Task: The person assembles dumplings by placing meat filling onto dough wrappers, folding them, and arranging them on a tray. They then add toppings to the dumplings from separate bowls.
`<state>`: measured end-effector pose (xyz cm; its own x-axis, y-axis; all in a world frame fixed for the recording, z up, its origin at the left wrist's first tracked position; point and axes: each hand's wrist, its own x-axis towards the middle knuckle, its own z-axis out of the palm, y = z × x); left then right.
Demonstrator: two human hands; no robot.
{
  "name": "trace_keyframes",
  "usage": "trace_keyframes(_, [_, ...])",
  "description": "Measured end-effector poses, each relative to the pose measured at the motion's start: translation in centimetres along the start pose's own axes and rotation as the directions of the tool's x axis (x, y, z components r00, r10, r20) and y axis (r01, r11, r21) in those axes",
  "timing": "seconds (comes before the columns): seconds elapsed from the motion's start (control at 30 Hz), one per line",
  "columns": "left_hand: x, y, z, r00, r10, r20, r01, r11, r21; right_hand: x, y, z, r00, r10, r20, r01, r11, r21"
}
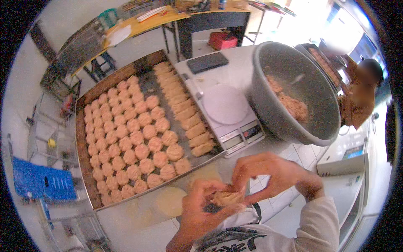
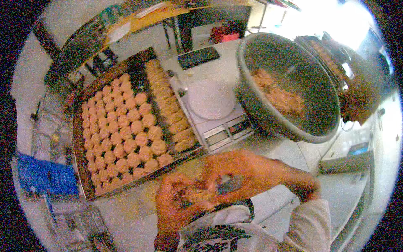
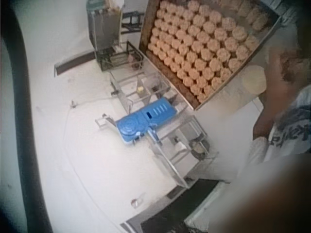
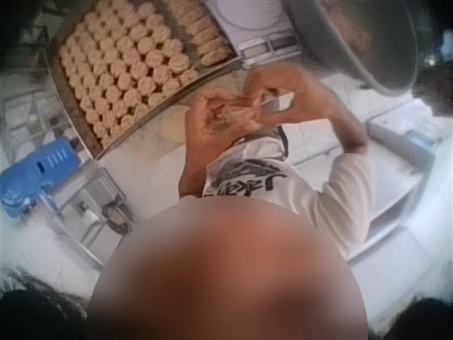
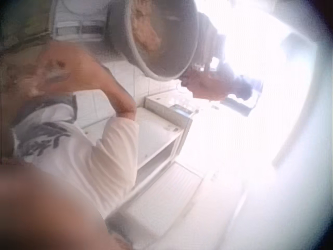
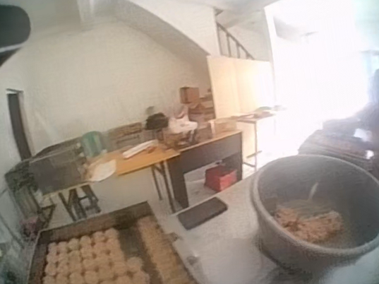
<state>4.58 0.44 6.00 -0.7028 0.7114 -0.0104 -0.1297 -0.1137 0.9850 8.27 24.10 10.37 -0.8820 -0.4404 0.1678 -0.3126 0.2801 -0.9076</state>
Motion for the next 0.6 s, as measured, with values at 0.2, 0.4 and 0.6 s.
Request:
trace_keyframes(0.2, [0.5, 0.9, -0.5, 0.99, -0.022, 0.14, 0.042, 0.989, -0.142, 2.5, -4.6, -0.9, 0.996, 0.087, -0.017, -0.081, 0.817, -0.571])
trace_keyframes(0.4, [-0.7, 0.0, -1.6, 0.97, 0.237, -0.053, -0.233, 0.847, -0.478, 7.7, -5.9, -1.3, 0.987, 0.085, 0.134, 0.003, 0.835, -0.551])
trace_keyframes(0.6, [-5.9, -3.1, -11.4, 0.808, 0.496, -0.318, -0.509, 0.859, 0.046, 13.0, -4.4, -3.7, 0.978, 0.187, 0.09, -0.079, 0.736, -0.673])
